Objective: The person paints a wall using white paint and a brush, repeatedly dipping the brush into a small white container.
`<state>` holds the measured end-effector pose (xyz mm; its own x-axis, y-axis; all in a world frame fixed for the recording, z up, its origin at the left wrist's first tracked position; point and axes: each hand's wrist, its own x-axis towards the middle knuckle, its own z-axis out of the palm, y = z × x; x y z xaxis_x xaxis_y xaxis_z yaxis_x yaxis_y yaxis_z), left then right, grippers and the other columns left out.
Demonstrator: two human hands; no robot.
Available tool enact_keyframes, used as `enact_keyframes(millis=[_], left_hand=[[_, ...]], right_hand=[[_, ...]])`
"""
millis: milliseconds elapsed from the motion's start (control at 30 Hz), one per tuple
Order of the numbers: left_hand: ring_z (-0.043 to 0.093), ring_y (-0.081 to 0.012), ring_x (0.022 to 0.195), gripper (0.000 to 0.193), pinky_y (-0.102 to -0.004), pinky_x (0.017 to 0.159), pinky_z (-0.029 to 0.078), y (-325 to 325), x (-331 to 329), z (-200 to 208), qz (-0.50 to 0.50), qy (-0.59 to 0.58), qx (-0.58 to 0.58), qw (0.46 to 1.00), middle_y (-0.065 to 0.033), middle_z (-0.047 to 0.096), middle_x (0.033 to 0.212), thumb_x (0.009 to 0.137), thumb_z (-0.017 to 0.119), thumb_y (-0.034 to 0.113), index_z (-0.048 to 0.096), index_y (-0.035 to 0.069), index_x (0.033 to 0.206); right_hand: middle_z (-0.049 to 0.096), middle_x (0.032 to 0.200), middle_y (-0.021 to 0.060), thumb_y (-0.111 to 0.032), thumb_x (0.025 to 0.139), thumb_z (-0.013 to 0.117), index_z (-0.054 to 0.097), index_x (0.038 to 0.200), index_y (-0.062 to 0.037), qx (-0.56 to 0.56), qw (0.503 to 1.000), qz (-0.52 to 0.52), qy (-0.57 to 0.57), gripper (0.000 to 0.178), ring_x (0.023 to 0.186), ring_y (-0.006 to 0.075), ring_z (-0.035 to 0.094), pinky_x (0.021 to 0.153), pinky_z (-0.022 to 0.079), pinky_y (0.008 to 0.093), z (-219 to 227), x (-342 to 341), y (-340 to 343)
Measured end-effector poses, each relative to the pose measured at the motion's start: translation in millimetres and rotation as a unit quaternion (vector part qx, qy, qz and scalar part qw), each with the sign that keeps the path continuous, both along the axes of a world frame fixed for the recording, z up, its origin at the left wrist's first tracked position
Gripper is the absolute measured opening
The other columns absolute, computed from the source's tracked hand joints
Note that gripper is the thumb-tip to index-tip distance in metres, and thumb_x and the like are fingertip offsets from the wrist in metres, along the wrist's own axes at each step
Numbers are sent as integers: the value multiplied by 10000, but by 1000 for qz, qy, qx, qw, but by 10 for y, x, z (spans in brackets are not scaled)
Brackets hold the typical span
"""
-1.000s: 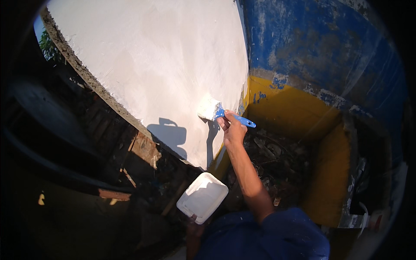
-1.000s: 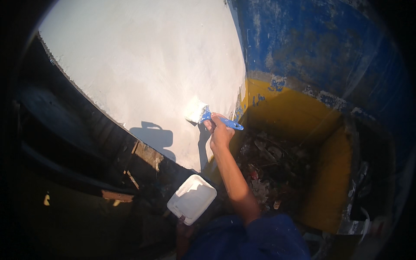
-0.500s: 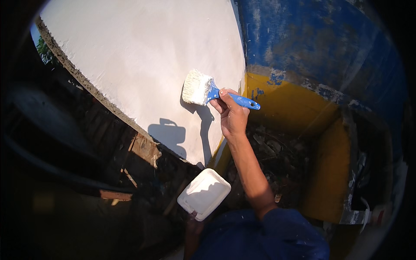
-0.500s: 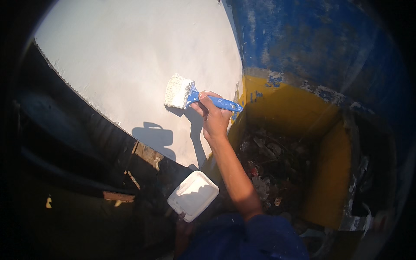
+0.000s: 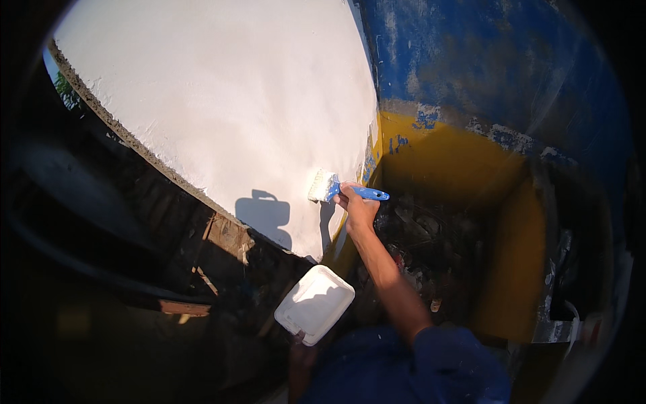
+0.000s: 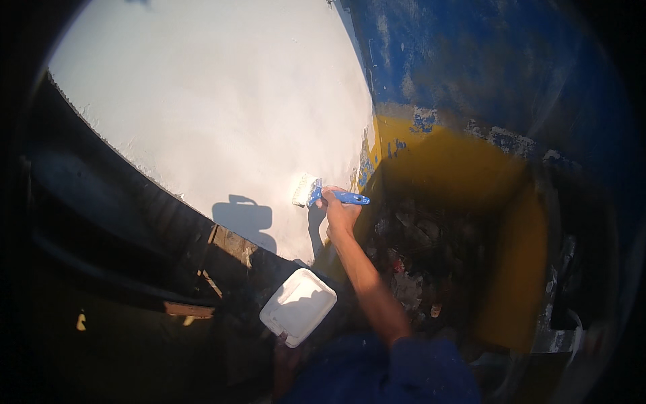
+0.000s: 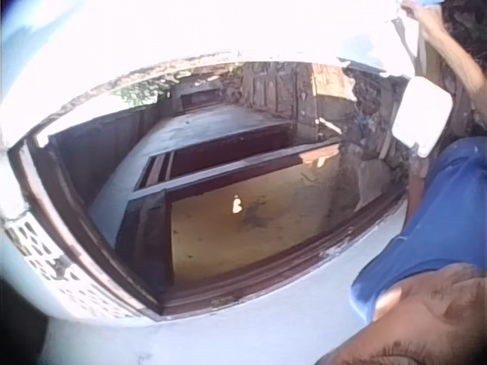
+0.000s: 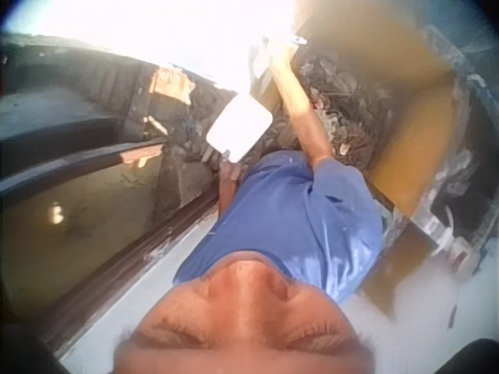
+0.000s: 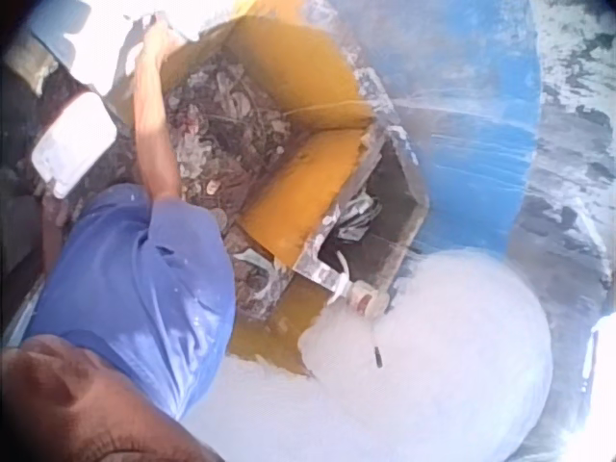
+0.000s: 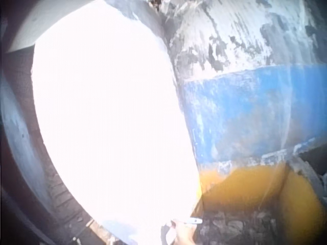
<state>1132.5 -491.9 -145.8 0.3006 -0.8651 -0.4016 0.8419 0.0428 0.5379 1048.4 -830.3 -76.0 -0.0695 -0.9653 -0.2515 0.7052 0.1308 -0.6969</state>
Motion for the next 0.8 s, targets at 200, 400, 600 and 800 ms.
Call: enact_keyframes(millis=[200, 400, 600, 800], left_hand=[[406, -316, 1218, 683, -477, 1042, 313, 117, 66, -175, -11, 2, 45, 999, -134, 415, 1320, 782, 609, 114, 258, 70, 1367], [406, -324, 1218, 700, -474, 1042, 314, 222, 100, -17, -1, 11, 48, 999, -134, 426, 1317, 774, 620, 138, 262, 69, 1372], [425, -310, 1204, 659, -462, 1048, 305, 249, 98, 154, -17, -19, 57, 998, -149, 443, 1304, 803, 601, 185, 275, 49, 1359], [446, -290, 1191, 634, -431, 1037, 331, 797, 141, -249, 76, 26, 77, 994, -145, 456, 1300, 801, 597, 185, 308, 36, 1345]], right_hand=[[618, 841, 115, -16, 796, 631, 582, 918, 55, -71, 988, 33, -132, 150, 710, 208, 642, 676, 580, 307, 195, -130, -144], [633, 804, 106, 11, 767, 625, 615, 866, 22, 237, 970, -37, 48, 101, 690, 192, 636, 596, 574, 303, -1746, -87, 154], [624, 749, 99, 40, 727, 609, 632, 751, 29, 212, 962, -92, 149, 35, 634, 201, 618, 528, 557, 300, -1443, -147, -436], [620, 819, 113, -4, 794, 607, 596, 923, 51, -65, 985, -19, -160, 141, 674, 193, 636, 647, 574, 285, 73, -415, -666]])
